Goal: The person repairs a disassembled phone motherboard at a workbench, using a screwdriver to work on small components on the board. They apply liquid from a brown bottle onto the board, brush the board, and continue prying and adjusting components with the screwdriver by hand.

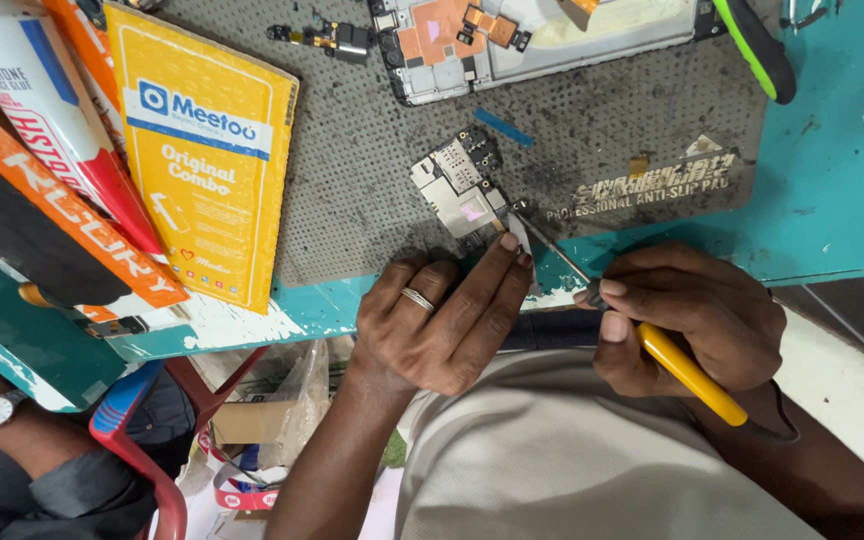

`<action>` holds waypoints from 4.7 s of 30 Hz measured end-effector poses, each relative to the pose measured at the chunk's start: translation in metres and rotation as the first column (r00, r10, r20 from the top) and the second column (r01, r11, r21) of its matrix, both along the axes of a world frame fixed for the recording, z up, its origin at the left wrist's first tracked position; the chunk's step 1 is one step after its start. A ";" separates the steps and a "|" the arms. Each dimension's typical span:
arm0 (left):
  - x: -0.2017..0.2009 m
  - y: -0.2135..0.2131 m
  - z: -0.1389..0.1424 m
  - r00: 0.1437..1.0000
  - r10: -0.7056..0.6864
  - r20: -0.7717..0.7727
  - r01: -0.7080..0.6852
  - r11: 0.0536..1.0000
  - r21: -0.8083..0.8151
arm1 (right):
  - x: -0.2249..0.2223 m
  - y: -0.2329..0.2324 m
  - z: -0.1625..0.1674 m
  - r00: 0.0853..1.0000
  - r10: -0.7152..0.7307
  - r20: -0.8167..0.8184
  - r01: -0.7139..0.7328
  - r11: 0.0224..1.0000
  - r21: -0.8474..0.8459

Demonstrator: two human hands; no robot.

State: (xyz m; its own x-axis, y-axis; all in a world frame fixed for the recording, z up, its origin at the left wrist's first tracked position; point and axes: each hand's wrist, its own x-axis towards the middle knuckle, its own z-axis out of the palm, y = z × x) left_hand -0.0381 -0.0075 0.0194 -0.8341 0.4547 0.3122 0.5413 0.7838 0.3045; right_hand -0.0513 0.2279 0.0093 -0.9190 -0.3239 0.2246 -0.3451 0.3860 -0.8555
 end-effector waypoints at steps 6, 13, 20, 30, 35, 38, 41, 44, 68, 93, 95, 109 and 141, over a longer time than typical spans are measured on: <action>-0.001 0.000 -0.001 1.000 -0.007 -0.008 0.007 1.000 -0.005 | -0.002 0.000 0.000 1.000 0.006 -0.007 -0.006 1.000 -0.012; -0.002 0.001 0.000 1.000 -0.007 -0.005 0.007 1.000 -0.001 | -0.002 0.001 0.001 1.000 0.007 -0.004 -0.007 1.000 0.000; -0.001 0.001 -0.001 1.000 0.006 -0.017 -0.006 1.000 0.002 | -0.001 0.001 0.000 1.000 0.009 -0.007 -0.009 1.000 0.002; -0.001 0.000 0.001 1.000 -0.001 0.000 0.001 1.000 -0.008 | -0.003 0.000 0.001 1.000 0.011 0.002 -0.011 1.000 -0.020; -0.002 0.000 0.003 1.000 0.000 0.004 0.000 1.000 -0.006 | -0.004 -0.001 0.002 1.000 0.020 -0.001 -0.020 1.000 -0.017; -0.002 0.000 0.002 1.000 -0.003 -0.003 0.003 1.000 -0.005 | -0.004 -0.001 0.001 1.000 0.011 -0.011 -0.011 1.000 -0.024; -0.002 -0.001 0.003 1.000 -0.008 0.003 0.008 1.000 -0.001 | -0.003 0.000 0.001 1.000 0.012 0.001 -0.012 0.999 -0.030; -0.003 -0.001 0.003 1.000 -0.010 -0.007 0.010 1.000 -0.006 | -0.002 0.001 0.000 1.000 0.009 0.006 -0.009 1.000 -0.019; -0.002 -0.001 -0.001 1.000 -0.005 -0.014 0.005 1.000 0.004 | -0.001 -0.001 -0.001 1.000 0.004 0.000 -0.004 1.000 -0.025; -0.002 -0.001 -0.002 1.000 -0.005 -0.010 0.006 1.000 0.003 | 0.004 0.004 -0.005 1.000 0.000 0.009 -0.001 1.000 0.029; -0.001 -0.001 -0.002 1.000 -0.001 -0.011 0.001 1.000 0.001 | 0.003 0.003 -0.005 1.000 0.003 0.002 -0.003 1.000 0.013; -0.003 -0.001 -0.001 1.000 0.000 -0.015 0.000 1.000 0.006 | -0.003 0.000 -0.001 1.000 0.014 -0.004 -0.014 1.000 -0.008; -0.003 0.000 0.000 1.000 0.003 -0.017 -0.003 1.000 0.003 | -0.002 -0.001 -0.002 1.000 0.011 -0.005 -0.011 1.000 -0.017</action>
